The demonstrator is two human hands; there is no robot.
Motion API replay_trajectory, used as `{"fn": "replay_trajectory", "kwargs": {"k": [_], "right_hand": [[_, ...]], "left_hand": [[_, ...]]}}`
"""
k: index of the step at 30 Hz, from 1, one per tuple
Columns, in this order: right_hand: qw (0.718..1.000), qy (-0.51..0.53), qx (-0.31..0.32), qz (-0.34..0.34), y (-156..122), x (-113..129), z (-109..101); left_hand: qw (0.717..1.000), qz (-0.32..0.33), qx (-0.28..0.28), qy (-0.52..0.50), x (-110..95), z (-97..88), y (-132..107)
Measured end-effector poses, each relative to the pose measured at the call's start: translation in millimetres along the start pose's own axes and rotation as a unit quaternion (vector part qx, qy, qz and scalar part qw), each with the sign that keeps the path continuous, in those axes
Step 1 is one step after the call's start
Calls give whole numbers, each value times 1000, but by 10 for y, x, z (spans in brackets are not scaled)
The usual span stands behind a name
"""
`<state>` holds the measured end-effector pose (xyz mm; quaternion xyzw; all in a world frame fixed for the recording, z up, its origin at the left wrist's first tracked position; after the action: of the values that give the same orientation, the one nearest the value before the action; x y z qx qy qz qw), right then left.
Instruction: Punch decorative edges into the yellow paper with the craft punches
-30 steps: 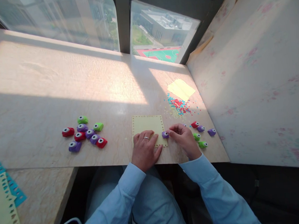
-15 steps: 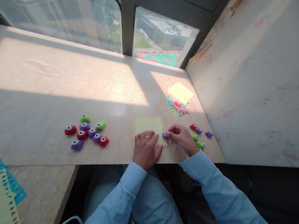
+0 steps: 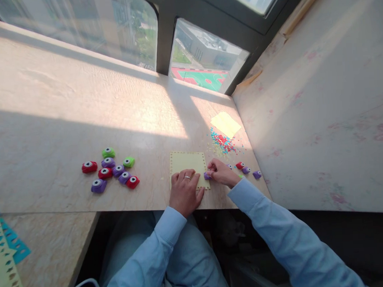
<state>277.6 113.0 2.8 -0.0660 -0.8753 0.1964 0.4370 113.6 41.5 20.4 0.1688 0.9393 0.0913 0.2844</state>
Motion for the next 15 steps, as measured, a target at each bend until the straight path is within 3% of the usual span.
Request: {"fn": "replay_trajectory", "kwargs": {"k": [15], "right_hand": [[998, -37, -29, 39, -19, 75, -37]], "left_hand": [[1000, 12, -1, 14, 5, 0, -5]]}}
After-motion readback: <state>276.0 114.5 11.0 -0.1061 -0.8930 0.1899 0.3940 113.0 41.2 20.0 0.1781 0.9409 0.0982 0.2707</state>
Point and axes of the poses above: each hand's wrist, its own y-axis towards the middle knuckle, its own z-axis out of the palm, x = y × z, the point moved 5 cm from there along y, towards the middle knuckle, and after that the axes turned 5 degrees about y, right-handed, at the moved point
